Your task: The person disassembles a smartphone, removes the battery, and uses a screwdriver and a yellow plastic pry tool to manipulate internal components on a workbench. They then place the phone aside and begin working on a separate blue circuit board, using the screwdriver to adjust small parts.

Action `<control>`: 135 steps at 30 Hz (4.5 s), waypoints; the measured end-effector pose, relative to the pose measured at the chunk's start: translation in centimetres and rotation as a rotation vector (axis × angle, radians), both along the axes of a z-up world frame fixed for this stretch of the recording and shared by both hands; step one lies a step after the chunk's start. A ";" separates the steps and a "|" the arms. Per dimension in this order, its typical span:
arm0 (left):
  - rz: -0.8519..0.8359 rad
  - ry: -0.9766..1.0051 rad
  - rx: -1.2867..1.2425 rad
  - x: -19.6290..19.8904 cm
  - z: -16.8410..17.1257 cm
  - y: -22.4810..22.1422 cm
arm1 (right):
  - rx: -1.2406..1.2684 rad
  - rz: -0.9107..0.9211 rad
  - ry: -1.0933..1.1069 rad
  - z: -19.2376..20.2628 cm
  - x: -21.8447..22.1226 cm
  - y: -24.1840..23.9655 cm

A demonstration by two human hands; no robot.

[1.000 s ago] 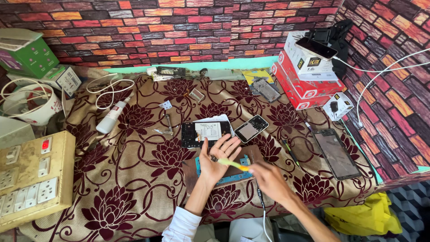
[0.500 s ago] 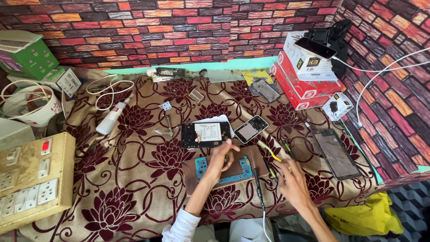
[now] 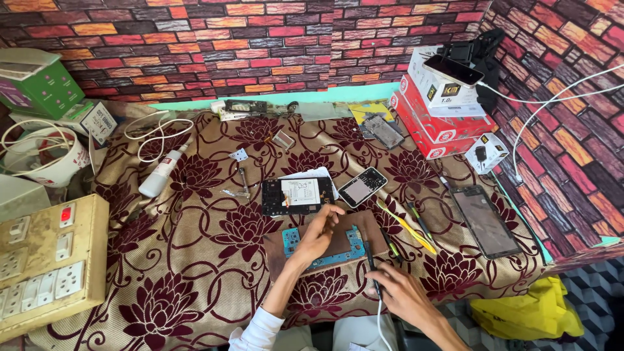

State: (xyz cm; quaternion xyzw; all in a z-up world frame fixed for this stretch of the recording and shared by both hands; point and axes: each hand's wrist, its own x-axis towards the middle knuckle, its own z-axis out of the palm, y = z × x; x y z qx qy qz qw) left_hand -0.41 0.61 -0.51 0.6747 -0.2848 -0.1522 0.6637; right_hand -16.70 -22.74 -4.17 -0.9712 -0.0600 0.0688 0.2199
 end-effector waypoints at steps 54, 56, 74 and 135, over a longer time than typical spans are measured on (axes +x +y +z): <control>0.401 -0.608 0.659 -2.4 0.5 3.5 | 1.043 -0.429 -0.616 -3.0 4.5 -0.8; 0.426 -0.567 0.711 -2.7 0.9 3.2 | 1.166 -0.395 -0.582 -3.5 5.1 -0.8; 0.406 -0.522 0.533 -2.0 -1.7 4.1 | 0.760 -0.222 -0.529 -4.7 6.8 0.1; 0.419 -0.512 0.488 -1.4 -1.8 4.4 | 0.667 0.168 -0.695 -1.4 6.3 2.0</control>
